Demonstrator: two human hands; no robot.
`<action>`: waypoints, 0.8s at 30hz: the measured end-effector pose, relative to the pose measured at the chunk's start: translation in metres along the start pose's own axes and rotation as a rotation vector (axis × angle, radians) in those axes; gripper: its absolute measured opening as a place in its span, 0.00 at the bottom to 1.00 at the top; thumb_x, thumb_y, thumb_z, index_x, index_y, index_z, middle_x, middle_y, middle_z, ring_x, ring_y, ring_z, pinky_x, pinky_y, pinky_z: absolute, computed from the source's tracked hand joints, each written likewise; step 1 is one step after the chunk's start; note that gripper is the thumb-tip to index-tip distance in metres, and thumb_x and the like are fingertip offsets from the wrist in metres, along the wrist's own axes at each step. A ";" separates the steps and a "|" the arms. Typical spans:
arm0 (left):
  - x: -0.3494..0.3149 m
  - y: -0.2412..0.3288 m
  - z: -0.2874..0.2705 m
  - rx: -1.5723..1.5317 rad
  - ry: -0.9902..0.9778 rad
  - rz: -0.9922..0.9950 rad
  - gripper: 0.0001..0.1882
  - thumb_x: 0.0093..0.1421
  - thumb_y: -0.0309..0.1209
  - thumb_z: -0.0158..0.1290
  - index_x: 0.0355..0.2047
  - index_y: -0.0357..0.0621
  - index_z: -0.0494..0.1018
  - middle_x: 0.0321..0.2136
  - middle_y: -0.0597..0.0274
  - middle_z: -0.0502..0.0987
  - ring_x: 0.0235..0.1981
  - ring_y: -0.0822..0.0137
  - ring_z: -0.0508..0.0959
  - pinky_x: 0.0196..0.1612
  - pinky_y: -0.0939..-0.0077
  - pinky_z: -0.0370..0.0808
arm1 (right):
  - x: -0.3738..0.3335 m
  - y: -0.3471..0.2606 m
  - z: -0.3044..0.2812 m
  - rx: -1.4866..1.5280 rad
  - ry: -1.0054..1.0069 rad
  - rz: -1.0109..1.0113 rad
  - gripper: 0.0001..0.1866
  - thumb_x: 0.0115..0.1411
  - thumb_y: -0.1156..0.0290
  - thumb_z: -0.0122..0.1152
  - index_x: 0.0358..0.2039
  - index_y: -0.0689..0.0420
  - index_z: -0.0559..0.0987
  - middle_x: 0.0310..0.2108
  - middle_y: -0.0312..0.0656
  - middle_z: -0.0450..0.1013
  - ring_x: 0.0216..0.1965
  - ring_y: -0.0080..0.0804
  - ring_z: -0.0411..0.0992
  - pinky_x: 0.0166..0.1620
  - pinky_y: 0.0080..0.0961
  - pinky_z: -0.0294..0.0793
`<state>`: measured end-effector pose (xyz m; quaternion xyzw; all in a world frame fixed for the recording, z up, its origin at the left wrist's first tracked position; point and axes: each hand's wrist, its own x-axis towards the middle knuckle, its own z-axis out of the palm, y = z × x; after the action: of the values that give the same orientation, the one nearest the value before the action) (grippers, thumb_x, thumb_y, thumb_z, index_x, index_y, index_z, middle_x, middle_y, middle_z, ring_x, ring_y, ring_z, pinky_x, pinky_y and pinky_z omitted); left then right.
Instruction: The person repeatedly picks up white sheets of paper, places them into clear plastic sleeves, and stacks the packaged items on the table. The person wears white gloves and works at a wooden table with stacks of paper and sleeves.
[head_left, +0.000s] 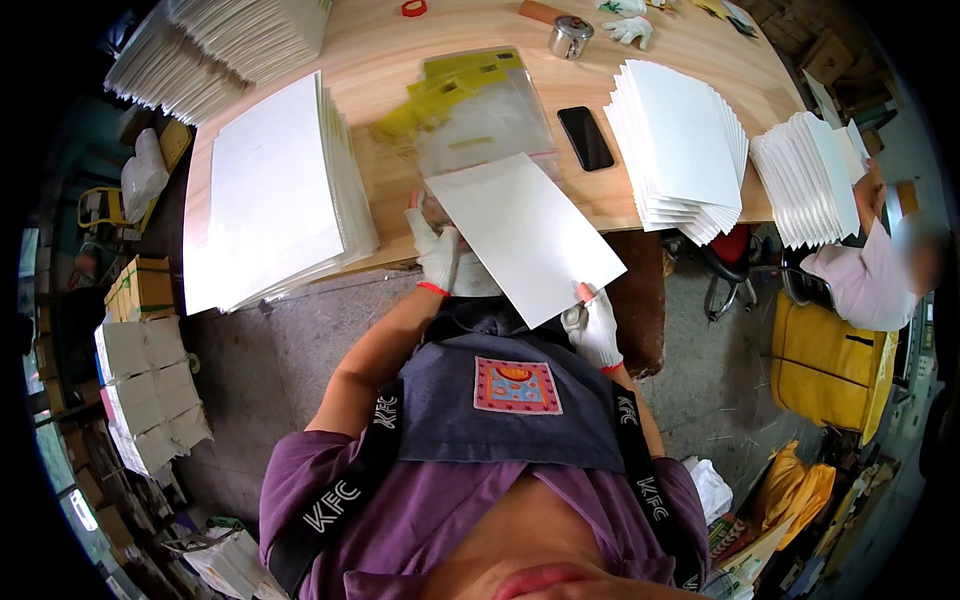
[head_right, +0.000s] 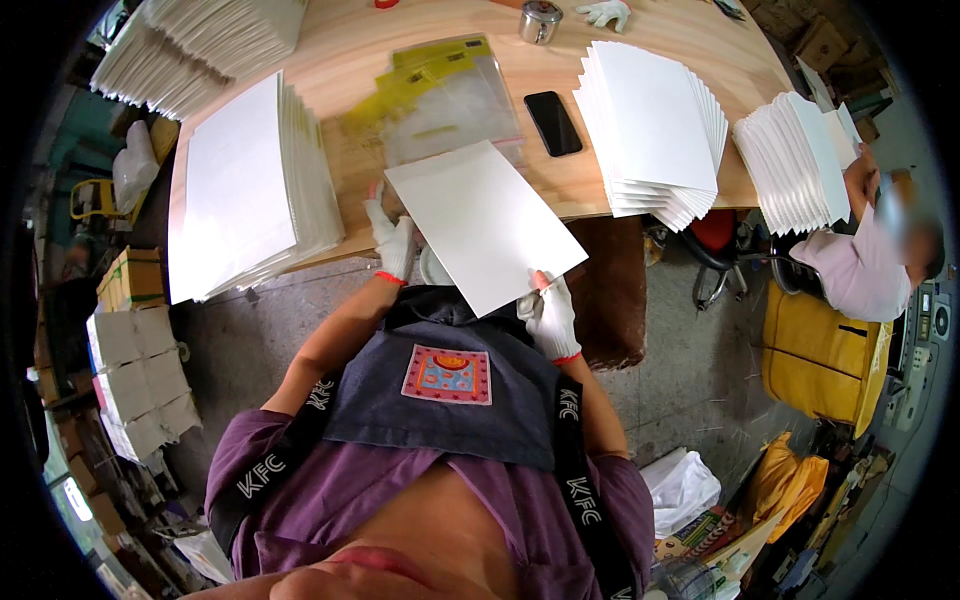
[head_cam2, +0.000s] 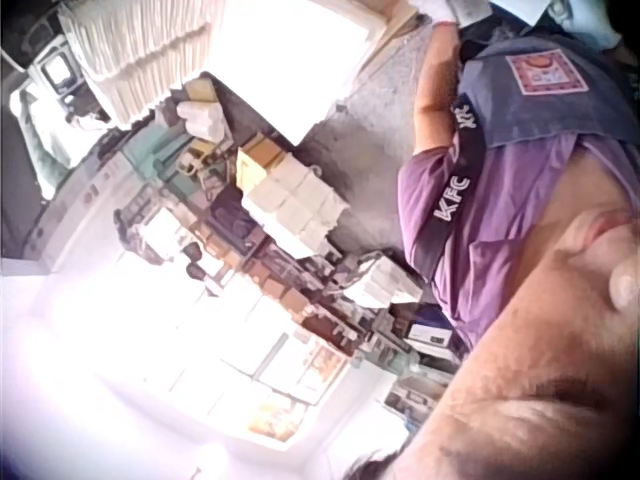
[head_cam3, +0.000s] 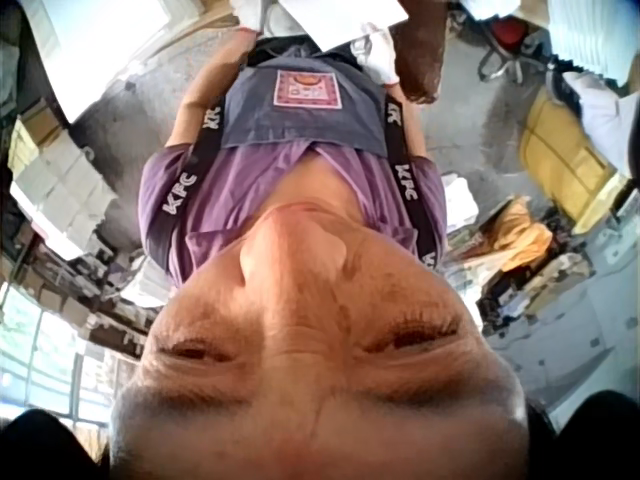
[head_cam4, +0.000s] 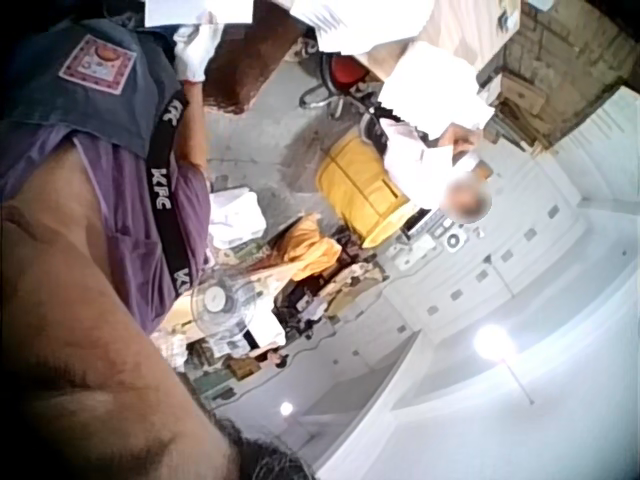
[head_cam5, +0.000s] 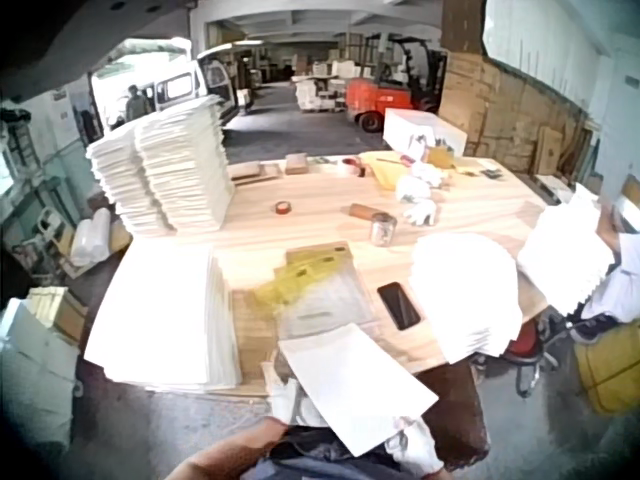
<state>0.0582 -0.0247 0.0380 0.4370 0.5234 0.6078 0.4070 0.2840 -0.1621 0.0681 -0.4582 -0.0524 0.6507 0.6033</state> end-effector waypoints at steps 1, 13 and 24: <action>-0.003 -0.009 0.014 -0.192 0.051 -0.068 0.28 0.53 0.16 0.48 0.56 0.41 0.61 0.49 0.54 0.69 0.46 0.60 0.73 0.45 0.70 0.74 | -0.005 -0.001 0.003 0.007 -0.036 0.008 0.08 0.63 0.68 0.52 0.41 0.55 0.69 0.26 0.38 0.68 0.15 0.24 0.66 0.15 0.18 0.63; -0.070 -0.077 -0.004 -0.248 -0.759 -0.315 0.16 0.62 0.29 0.47 0.50 0.42 0.66 0.48 0.56 0.71 0.43 0.57 0.75 0.45 0.67 0.76 | 0.027 0.028 0.035 -0.015 -0.164 0.254 0.16 0.66 0.67 0.47 0.51 0.61 0.65 0.45 0.46 0.69 0.46 0.39 0.71 0.48 0.31 0.76; -0.064 -0.045 -0.061 -0.429 -0.259 -1.183 0.20 0.64 0.33 0.41 0.55 0.38 0.61 0.53 0.45 0.67 0.50 0.52 0.71 0.53 0.57 0.70 | 0.051 0.032 0.069 -0.969 -0.438 0.096 0.16 0.64 0.71 0.39 0.47 0.61 0.72 0.25 0.40 0.75 0.22 0.27 0.72 0.26 0.21 0.73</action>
<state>0.0201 -0.0974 -0.0172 0.0528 0.4894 0.3141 0.8118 0.2223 -0.0941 0.0607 -0.5394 -0.4505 0.6594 0.2671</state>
